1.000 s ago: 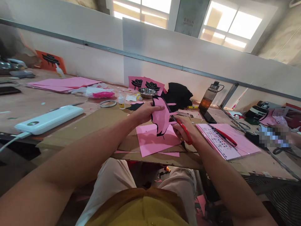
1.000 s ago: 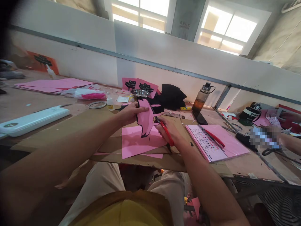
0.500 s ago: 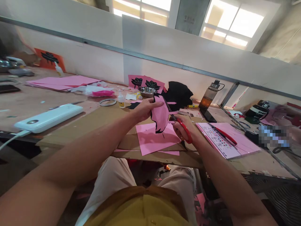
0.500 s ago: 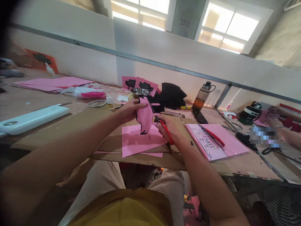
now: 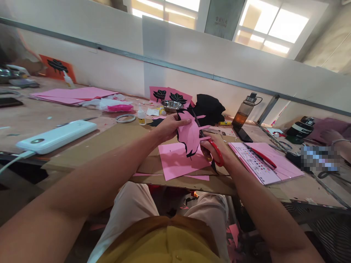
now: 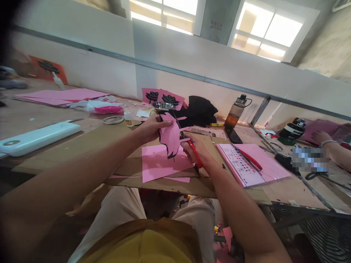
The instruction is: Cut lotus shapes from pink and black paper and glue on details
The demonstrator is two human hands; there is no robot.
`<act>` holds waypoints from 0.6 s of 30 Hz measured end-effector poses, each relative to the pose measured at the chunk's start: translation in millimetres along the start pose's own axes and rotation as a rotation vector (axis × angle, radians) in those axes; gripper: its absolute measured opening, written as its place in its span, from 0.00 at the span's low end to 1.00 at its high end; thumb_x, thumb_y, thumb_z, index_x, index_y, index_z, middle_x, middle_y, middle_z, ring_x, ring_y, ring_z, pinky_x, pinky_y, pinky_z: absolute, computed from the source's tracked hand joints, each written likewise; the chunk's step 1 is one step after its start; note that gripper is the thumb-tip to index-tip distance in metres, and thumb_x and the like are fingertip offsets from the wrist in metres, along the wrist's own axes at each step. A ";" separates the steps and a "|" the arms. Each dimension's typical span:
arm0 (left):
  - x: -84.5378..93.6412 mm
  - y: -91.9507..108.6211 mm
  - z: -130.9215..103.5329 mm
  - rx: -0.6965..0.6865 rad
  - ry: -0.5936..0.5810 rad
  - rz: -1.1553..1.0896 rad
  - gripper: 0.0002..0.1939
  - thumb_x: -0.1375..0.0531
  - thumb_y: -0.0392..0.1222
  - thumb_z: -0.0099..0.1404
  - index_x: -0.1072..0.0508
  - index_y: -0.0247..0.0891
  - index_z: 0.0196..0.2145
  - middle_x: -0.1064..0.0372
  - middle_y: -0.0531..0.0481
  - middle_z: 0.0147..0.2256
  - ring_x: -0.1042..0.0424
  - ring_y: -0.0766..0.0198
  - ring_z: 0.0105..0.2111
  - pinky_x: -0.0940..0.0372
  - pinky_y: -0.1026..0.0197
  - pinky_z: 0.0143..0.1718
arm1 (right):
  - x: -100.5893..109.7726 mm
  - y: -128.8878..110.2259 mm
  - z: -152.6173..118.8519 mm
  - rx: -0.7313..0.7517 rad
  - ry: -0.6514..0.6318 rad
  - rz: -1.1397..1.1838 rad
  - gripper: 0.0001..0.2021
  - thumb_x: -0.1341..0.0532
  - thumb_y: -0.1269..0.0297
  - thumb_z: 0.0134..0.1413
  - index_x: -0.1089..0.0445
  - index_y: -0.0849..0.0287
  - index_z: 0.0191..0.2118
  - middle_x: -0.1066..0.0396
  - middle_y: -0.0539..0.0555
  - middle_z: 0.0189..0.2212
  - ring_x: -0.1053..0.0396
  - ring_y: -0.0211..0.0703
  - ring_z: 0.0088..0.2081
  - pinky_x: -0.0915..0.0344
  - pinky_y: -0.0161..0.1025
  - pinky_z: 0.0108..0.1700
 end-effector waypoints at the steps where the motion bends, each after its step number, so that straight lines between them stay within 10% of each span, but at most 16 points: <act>1: 0.3 -0.9 0.4 0.001 -0.009 0.006 0.23 0.17 0.48 0.43 0.18 0.37 0.32 0.18 0.45 0.37 0.22 0.60 0.34 0.28 0.60 0.37 | 0.4 -0.2 0.2 0.001 -0.003 -0.017 0.06 0.43 0.64 0.62 0.39 0.52 0.33 0.37 0.46 0.18 0.38 0.39 0.19 0.41 0.36 0.23; 18: -5.5 0.4 -3.4 0.030 -0.051 0.010 0.20 0.17 0.42 0.43 0.19 0.36 0.30 0.21 0.49 0.34 0.22 0.63 0.34 0.28 0.63 0.38 | -0.8 8.5 2.6 0.026 0.027 -0.004 0.04 0.42 0.63 0.64 0.38 0.53 0.36 0.40 0.44 0.19 0.41 0.37 0.18 0.46 0.36 0.21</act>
Point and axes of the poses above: each hand's wrist, its own z-axis towards the middle knuckle, its own x-axis out of the back of the hand, y = z × x, the point moved 2 cm from there along z, towards the middle knuckle
